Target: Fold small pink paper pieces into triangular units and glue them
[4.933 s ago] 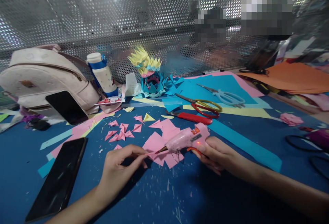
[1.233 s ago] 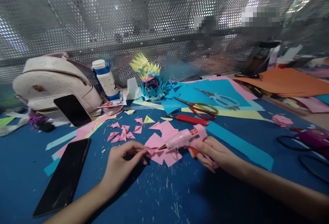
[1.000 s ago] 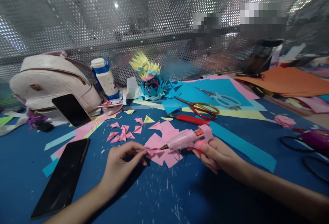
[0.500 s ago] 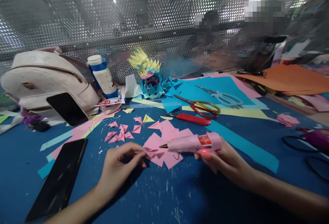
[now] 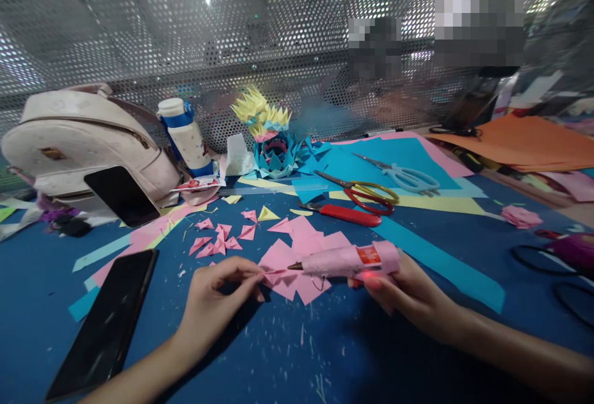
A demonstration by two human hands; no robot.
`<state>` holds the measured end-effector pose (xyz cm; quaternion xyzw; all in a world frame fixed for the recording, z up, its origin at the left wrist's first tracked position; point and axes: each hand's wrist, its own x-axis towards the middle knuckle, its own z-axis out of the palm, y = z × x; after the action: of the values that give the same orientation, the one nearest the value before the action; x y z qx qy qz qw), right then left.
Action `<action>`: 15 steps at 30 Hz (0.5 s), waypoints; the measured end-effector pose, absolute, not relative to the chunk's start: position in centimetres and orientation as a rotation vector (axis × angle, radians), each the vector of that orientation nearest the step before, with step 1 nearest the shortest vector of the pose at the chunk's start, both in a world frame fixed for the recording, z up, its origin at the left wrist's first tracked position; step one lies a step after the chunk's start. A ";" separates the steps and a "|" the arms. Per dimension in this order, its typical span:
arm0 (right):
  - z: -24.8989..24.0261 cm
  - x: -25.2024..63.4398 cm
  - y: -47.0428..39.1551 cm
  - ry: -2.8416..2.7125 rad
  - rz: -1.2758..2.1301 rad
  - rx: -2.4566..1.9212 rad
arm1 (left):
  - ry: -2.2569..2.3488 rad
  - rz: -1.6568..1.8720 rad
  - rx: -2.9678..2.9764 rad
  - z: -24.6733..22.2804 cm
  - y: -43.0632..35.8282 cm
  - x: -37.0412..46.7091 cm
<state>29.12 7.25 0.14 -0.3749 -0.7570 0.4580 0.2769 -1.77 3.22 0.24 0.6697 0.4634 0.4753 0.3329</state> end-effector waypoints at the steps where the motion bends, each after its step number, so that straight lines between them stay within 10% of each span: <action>1: 0.3 29.0 7.3 -2.036 1.231 -1.013 | 1.210 1.241 1.749 0.2 3.2 -1.8; 15: 1.8 28.2 7.5 -1.929 1.422 -1.127 | 1.213 1.238 1.743 0.3 3.2 -1.8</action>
<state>28.20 7.52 1.82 -0.4128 -0.7062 0.5208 0.2442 -1.80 3.18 0.31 0.6680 0.4651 0.4745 0.3351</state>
